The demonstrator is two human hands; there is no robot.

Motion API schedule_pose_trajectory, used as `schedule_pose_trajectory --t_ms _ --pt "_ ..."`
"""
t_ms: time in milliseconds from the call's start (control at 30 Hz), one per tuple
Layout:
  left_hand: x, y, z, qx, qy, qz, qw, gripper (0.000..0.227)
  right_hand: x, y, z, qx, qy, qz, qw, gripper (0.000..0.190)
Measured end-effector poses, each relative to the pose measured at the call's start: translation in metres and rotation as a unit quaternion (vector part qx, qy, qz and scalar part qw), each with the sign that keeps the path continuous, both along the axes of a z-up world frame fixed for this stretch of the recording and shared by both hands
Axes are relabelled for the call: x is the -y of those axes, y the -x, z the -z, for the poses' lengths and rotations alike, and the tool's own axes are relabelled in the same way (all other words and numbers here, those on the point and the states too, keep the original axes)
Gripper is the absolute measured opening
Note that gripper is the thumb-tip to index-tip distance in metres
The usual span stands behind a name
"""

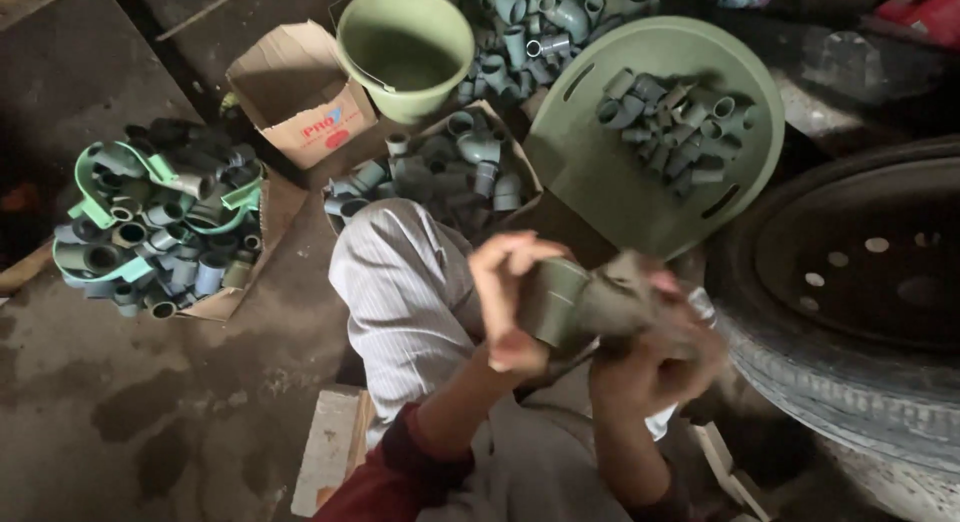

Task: The person sits on the floor and sands multiple gray plastic pipe fittings using a sanding block. They pick up each fitting, rub the surfaces with the block, and place the finished pieces into a nearby green basin.

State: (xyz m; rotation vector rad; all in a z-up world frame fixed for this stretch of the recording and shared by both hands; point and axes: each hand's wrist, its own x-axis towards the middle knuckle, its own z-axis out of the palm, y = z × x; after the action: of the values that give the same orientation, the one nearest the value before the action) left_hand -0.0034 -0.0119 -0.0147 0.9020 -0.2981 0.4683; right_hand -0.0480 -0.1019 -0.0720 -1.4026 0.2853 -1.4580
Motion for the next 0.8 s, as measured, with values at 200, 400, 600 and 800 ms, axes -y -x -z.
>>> schedule_pose_trajectory --t_ms 200,400,600,800 --pt "0.007 0.0 -0.001 0.027 0.2 0.112 0.973 0.099 0.025 0.007 0.316 -0.295 0.58 -0.188 0.736 0.038" --pt "-0.012 -0.013 -0.003 -0.117 0.203 0.202 0.951 0.083 -0.006 0.054 0.072 -0.25 -0.017 -0.543 0.802 0.04" --pt "-0.012 -0.015 0.007 -0.078 0.273 0.323 0.903 0.062 -0.031 -0.005 -0.047 -0.043 -0.016 -0.07 0.997 0.025" --pt "-0.005 -0.01 0.003 -0.03 0.128 0.134 0.982 0.071 -0.033 -0.011 -0.026 -0.119 0.142 -0.19 0.964 0.059"
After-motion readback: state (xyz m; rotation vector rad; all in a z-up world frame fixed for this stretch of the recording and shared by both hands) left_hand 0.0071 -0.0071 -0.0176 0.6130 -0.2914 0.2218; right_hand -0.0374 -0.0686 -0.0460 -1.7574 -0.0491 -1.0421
